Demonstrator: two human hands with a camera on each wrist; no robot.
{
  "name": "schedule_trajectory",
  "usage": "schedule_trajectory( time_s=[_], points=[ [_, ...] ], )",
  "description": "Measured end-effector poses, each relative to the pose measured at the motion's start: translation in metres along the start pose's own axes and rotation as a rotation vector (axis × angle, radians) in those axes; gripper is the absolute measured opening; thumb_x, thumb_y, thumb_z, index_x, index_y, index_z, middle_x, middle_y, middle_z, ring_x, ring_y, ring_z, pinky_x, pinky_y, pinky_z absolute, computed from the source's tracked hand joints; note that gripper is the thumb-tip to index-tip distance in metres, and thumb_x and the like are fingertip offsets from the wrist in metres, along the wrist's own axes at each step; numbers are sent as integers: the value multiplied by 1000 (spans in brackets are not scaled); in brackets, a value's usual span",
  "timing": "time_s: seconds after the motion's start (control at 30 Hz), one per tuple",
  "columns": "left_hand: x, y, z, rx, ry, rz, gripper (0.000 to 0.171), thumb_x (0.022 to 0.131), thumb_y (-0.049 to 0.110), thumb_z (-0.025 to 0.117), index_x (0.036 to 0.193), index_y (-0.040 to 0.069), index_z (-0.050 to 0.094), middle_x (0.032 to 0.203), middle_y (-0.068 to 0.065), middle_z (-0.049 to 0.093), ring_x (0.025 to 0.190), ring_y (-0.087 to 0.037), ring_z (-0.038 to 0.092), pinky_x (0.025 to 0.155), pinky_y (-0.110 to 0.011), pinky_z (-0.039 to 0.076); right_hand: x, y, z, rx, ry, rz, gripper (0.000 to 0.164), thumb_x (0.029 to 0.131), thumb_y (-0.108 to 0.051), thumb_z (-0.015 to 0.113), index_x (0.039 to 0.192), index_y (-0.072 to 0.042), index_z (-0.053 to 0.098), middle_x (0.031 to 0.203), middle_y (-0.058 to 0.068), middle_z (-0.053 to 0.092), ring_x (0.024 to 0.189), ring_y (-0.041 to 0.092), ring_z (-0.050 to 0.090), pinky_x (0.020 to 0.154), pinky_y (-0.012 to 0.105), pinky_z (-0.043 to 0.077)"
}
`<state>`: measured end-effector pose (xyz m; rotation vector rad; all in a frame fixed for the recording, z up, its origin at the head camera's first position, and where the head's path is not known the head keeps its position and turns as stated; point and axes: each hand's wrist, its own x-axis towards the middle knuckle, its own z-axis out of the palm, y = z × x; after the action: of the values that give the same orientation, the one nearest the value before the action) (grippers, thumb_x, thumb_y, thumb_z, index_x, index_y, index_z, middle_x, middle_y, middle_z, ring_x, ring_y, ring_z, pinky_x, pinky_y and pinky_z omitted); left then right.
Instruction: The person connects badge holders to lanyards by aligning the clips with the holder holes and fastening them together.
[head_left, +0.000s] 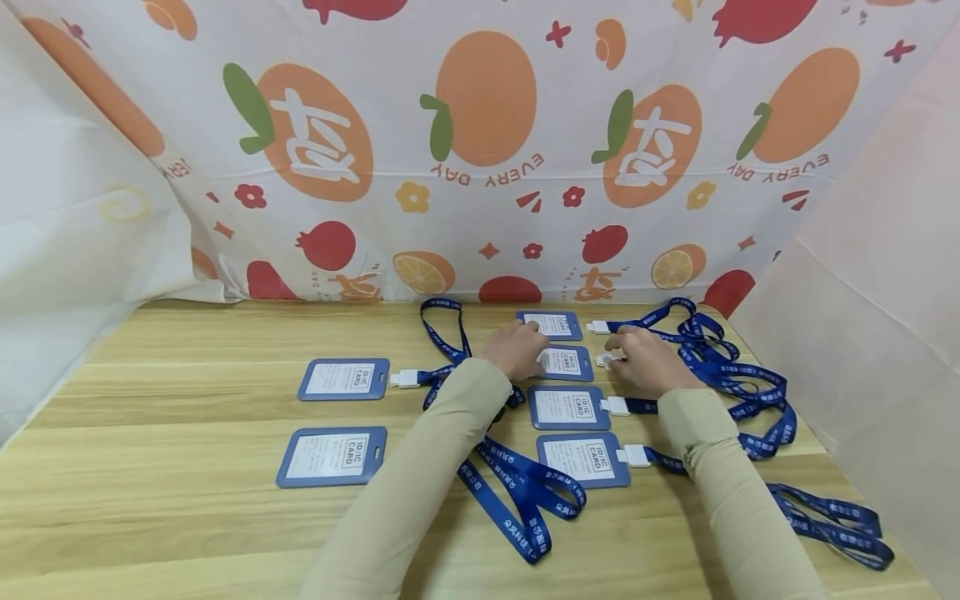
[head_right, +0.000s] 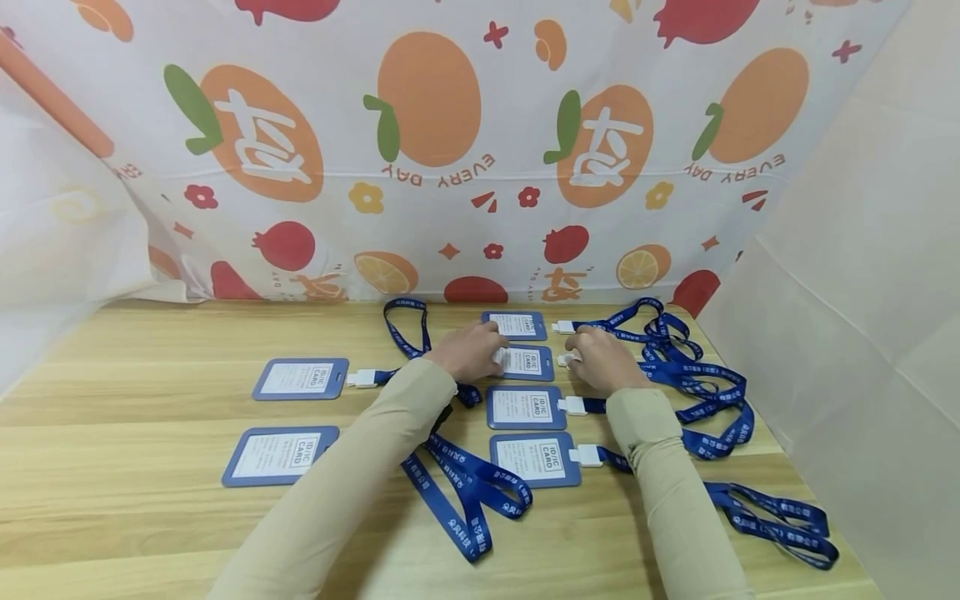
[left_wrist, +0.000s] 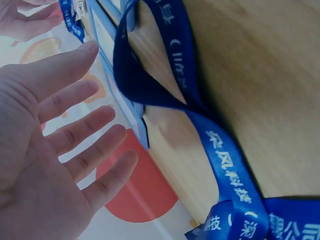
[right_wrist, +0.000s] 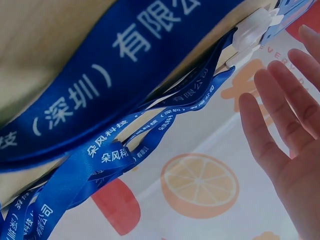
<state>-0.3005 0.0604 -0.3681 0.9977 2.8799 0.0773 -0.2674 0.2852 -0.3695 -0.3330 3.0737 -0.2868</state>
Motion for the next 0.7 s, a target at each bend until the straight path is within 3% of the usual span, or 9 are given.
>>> schedule_trajectory(
  time_s=[0.27, 0.7],
  points=[
    [0, 1, 1, -66, -37, -22, 45, 97, 30, 72, 137, 13, 65, 136, -10, 59, 118, -26, 55, 105, -40, 46, 0, 3, 1, -6, -1, 0, 30, 96, -10, 70, 124, 2, 69, 127, 22, 63, 120, 39, 56, 103, 56, 46],
    [4, -1, 2, -43, -40, -25, 46, 96, 32, 73, 138, 14, 65, 139, -9, 57, 122, -26, 53, 107, -41, 44, 2, 6, 2, -4, -8, 0, 29, 95, -9, 71, 122, 1, 70, 131, 23, 60, 123, 40, 54, 104, 57, 44]
  ],
)
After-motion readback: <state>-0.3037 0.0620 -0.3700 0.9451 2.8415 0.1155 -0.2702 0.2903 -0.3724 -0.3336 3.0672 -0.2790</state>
